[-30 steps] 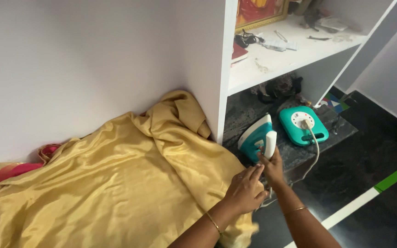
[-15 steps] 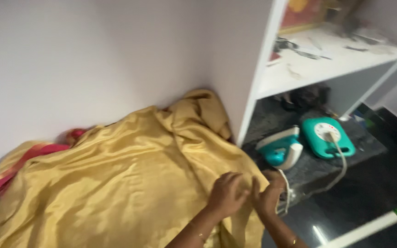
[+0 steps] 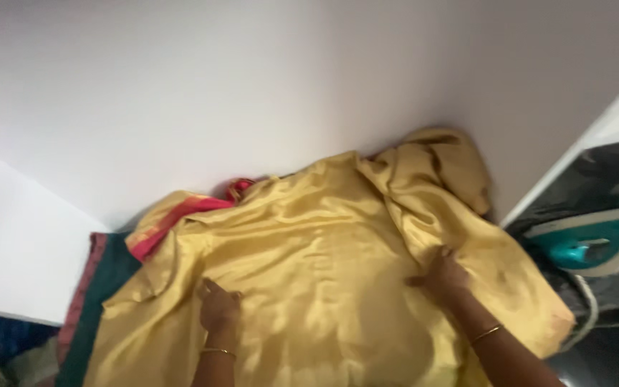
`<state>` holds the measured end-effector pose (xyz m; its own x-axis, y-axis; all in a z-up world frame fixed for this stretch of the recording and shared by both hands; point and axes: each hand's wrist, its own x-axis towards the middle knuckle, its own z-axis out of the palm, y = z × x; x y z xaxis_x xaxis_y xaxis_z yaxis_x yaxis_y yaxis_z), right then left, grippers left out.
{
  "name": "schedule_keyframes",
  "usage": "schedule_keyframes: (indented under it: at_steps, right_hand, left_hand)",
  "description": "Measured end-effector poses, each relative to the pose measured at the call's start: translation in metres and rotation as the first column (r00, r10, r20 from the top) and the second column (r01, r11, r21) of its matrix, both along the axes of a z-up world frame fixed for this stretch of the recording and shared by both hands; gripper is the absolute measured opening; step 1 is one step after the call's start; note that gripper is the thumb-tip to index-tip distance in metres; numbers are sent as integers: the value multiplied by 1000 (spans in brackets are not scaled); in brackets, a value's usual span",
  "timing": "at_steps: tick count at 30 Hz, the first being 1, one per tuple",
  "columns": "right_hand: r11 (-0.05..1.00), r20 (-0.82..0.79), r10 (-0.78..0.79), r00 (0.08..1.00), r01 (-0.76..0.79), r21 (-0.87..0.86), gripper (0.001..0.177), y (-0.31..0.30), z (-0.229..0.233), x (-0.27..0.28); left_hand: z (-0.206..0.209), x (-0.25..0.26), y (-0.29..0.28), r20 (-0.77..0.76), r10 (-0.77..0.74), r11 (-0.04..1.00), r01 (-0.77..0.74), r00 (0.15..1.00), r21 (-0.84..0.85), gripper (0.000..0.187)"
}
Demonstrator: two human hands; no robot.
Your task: The person irons a yellow fabric with a pink border laid out on a green patterned mat. They repeatedly smooth the fabric with their hands and move a teal and white iron across different sections to remove wrinkles.
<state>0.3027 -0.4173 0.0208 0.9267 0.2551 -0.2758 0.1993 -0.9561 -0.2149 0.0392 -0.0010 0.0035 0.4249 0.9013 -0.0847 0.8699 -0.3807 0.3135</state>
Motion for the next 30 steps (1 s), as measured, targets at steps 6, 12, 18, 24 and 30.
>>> schedule_keyframes:
  at_steps: [6, 12, 18, 24, 30]
  right_hand:
    - [909, -110, 293, 950, -313, -275, 58, 4, -54, 70]
    - [960, -34, 240, 970, -243, -141, 51, -6, -49, 75]
    - [998, 269, 18, 963, -36, 59, 58, 10, -30, 86]
    - [834, 619, -64, 783, -299, 464, 64, 54, -5, 117]
    - [819, 668, -122, 734, -306, 486, 57, 87, 0, 147]
  left_hand:
    - [-46, 0, 57, 175, -25, 954, 75, 984, -290, 55]
    - [-72, 9, 97, 459, 87, 752, 244, 884, -613, 38]
    - [-52, 56, 104, 539, -478, 877, 412, 693, 247, 34]
    - [8, 112, 118, 612, -520, 854, 369, 595, 367, 30]
    - [29, 124, 147, 437, -693, 721, 534, 573, 442, 65]
